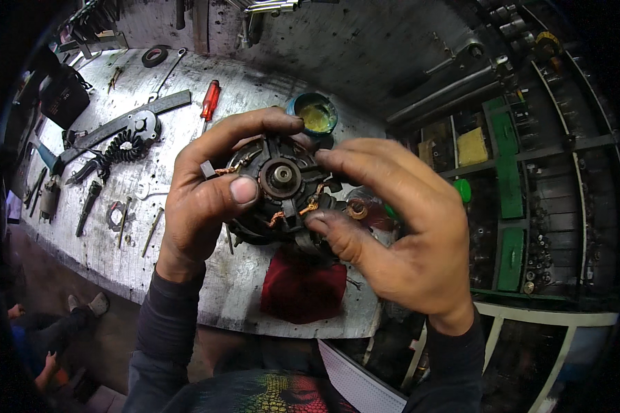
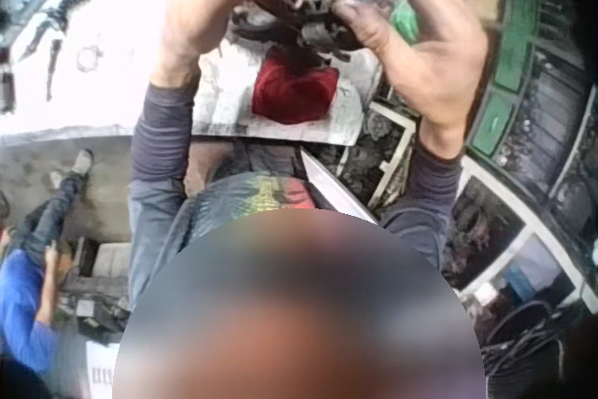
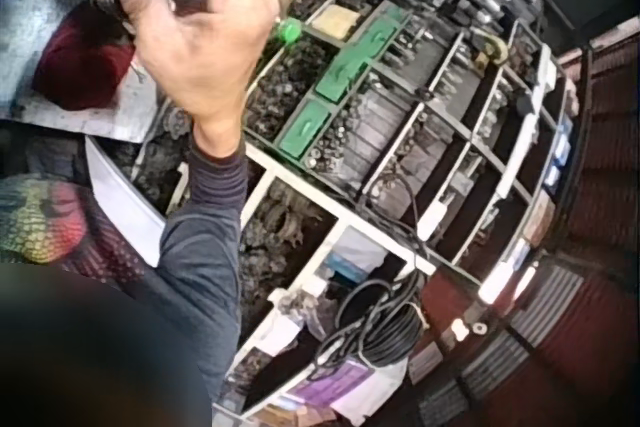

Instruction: The person manipulates a small cylindrical electrical component, likely a starter motor or solenoid, using both hands to adjust internal parts and wires. The person repeatedly rotates and repositions the component while working on its internal mechanism.

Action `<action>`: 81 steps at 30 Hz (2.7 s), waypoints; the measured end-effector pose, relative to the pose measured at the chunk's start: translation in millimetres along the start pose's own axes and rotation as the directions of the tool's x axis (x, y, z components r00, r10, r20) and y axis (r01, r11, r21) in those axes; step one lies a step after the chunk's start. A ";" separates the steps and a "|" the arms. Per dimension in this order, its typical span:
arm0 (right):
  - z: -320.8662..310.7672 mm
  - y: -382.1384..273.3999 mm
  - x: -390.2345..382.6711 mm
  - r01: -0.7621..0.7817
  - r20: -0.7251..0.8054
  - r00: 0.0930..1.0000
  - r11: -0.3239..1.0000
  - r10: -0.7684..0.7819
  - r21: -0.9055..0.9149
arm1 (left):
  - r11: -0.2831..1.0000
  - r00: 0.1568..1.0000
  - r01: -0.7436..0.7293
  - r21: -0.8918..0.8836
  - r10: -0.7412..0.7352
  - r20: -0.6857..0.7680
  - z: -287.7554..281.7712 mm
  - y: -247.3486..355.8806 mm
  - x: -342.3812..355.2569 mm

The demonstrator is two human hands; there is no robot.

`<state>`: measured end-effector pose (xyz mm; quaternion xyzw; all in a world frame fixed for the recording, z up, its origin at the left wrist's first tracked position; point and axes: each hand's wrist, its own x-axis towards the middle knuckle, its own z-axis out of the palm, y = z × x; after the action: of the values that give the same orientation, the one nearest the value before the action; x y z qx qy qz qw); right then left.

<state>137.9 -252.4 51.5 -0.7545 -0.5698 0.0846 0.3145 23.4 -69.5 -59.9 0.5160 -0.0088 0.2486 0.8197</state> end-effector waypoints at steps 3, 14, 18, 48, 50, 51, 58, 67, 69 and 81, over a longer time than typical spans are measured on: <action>5.2 4.2 -9.1 0.032 -0.029 0.999 0.999 -0.033 -0.033 | 1.000 1.000 -0.006 0.020 0.006 0.008 -1.3 -3.5 -0.8; 0.7 -7.3 -0.9 -0.100 -0.011 0.995 0.986 0.102 0.137 | 0.999 1.000 0.023 0.030 -0.023 0.020 -5.8 5.1 -9.1; 9.4 -2.1 1.4 -0.111 -0.011 0.993 0.980 0.115 0.165 | 0.998 0.999 0.004 0.056 -0.001 -0.050 1.0 2.2 -17.5; 1.9 -22.6 2.6 0.172 -0.009 0.984 0.968 -0.177 -0.184 | 0.905 0.978 0.135 0.404 -0.057 -0.199 36.1 46.8 -21.2; 1.4 -19.5 1.0 0.110 -0.037 0.993 0.992 -0.112 -0.053 | 0.904 0.975 0.166 0.393 -0.093 -0.200 37.2 48.2 -20.8; 0.1 -16.0 -4.3 0.086 -0.035 0.996 0.996 -0.086 -0.014 | 0.905 0.974 0.173 0.389 -0.099 -0.202 37.2 49.2 -20.8; 13.8 17.5 -202.7 -0.407 0.287 0.847 0.200 0.447 0.891 | 0.880 0.979 0.192 0.435 -0.141 -0.147 29.1 54.0 -18.1; 316.4 -54.0 -460.5 -0.468 0.703 -0.080 -0.649 0.707 0.599 | 0.881 0.976 0.200 0.429 -0.219 -0.006 15.6 57.9 -7.9; 335.8 -58.2 -456.5 -0.589 0.603 -0.062 -0.517 0.795 0.621 | 0.892 0.971 0.227 0.391 -0.237 -0.023 14.3 59.3 -9.2; 153.1 -53.3 -257.1 -0.861 0.518 0.475 0.255 0.711 0.440 | 0.434 0.556 0.822 0.370 -0.754 -0.351 -147.0 101.5 -191.3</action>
<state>-66.0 -421.1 -98.0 -0.7588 -0.0737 0.5037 0.4063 -222.1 14.2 -95.0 0.6327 0.3513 -0.1361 0.6765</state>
